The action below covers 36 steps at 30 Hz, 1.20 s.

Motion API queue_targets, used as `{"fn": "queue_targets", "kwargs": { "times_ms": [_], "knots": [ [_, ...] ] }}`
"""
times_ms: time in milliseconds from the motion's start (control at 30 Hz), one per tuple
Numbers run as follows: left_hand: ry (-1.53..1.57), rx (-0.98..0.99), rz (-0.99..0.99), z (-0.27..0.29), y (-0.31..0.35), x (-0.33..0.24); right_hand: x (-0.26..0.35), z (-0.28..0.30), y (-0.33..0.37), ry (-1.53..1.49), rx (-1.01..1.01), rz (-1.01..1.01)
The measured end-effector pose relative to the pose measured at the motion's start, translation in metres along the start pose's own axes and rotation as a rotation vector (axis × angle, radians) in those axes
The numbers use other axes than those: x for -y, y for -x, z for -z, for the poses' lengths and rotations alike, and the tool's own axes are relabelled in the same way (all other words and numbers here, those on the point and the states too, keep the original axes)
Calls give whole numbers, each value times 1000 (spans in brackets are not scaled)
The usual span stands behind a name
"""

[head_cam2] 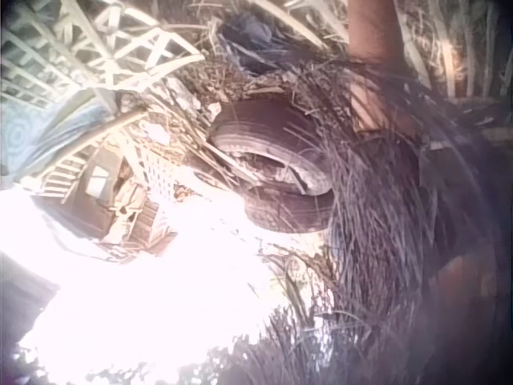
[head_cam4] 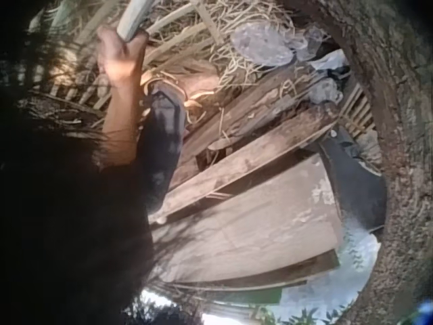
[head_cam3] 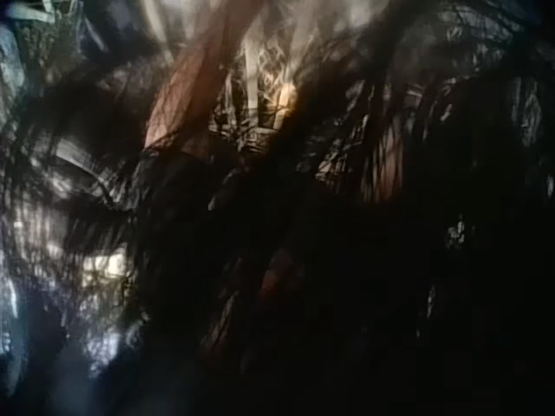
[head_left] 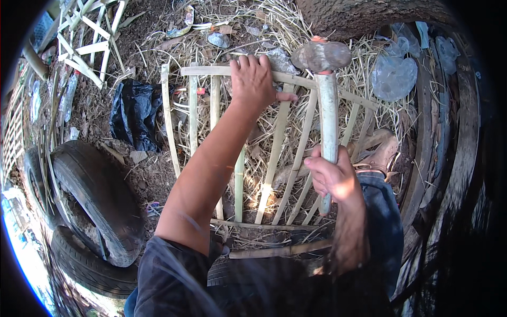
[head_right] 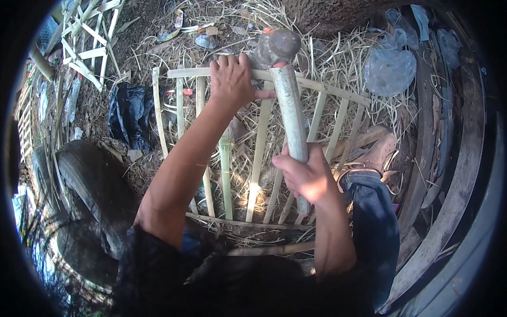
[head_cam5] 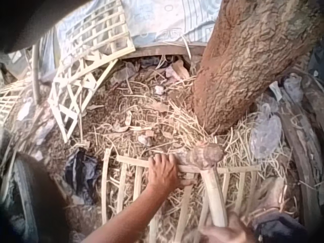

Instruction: The person assembles a bamboo lattice structure by aligning bamboo strips and hammering nails into them using a hammer.

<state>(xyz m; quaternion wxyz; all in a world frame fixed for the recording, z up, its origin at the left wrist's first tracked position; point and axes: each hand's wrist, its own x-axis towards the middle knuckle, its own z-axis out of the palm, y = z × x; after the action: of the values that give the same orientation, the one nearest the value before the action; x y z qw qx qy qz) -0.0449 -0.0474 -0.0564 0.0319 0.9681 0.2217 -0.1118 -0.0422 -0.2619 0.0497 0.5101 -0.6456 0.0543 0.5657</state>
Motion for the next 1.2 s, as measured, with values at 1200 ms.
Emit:
{"fn": "queue_targets", "kwargs": {
  "times_ms": [1200],
  "knots": [
    [18,1,-12,0,-6,6,26,-8,-1,383,-101,-57]
  ]
}}
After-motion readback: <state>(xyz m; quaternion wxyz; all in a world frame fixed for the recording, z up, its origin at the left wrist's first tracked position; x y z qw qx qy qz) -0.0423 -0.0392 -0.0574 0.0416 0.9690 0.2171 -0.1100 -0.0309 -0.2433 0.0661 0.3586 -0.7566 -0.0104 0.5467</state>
